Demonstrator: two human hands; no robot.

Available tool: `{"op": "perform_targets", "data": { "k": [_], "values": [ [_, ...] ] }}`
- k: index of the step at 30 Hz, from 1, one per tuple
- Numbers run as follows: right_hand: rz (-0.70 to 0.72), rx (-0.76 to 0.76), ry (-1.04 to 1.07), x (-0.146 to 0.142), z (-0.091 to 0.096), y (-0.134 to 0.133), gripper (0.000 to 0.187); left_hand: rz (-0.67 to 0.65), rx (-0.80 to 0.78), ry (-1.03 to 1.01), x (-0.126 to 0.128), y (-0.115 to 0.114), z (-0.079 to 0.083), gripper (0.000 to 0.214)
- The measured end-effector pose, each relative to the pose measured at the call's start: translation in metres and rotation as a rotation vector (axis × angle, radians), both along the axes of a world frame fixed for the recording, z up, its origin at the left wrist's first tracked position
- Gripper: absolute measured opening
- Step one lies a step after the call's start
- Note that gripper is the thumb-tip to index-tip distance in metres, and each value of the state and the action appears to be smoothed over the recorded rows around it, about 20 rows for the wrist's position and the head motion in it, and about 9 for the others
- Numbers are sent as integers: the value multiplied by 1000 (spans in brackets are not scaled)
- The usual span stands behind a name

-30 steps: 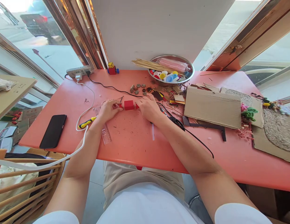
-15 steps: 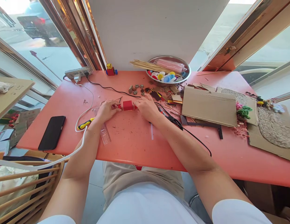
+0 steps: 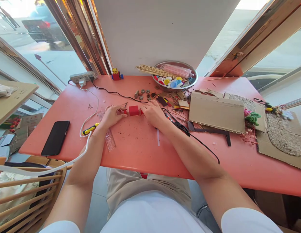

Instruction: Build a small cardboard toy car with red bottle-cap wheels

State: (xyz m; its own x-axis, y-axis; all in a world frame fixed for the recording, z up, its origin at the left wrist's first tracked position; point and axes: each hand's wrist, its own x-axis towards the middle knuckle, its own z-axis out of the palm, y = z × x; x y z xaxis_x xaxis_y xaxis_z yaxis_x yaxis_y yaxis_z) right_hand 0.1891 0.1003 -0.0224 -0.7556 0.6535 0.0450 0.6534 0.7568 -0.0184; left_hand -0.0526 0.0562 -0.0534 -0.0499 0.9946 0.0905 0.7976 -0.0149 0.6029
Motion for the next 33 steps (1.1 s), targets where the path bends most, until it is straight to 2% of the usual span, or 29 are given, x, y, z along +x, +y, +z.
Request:
{"op": "perform_targets", "data": {
  "k": [7,15,22,28,33],
  "values": [
    [-21,-14,-8,1,5,-5,46,17,4,-89,-3,-4,2,66],
    [-41,-23,-14,0,2,-3,39,-2,-17,-6,1,-3,2,33],
    [-50,-17,-28,-2,1,-4,42,-3,-14,-10,1,-2,-3,36],
    [-58,-20,-37,-3,5,-7,40,6,-2,16,1,-4,-1,32],
    [-61,-21,-42,-3,6,-8,40,-11,-19,-50,-3,-4,-1,52]
  ]
}}
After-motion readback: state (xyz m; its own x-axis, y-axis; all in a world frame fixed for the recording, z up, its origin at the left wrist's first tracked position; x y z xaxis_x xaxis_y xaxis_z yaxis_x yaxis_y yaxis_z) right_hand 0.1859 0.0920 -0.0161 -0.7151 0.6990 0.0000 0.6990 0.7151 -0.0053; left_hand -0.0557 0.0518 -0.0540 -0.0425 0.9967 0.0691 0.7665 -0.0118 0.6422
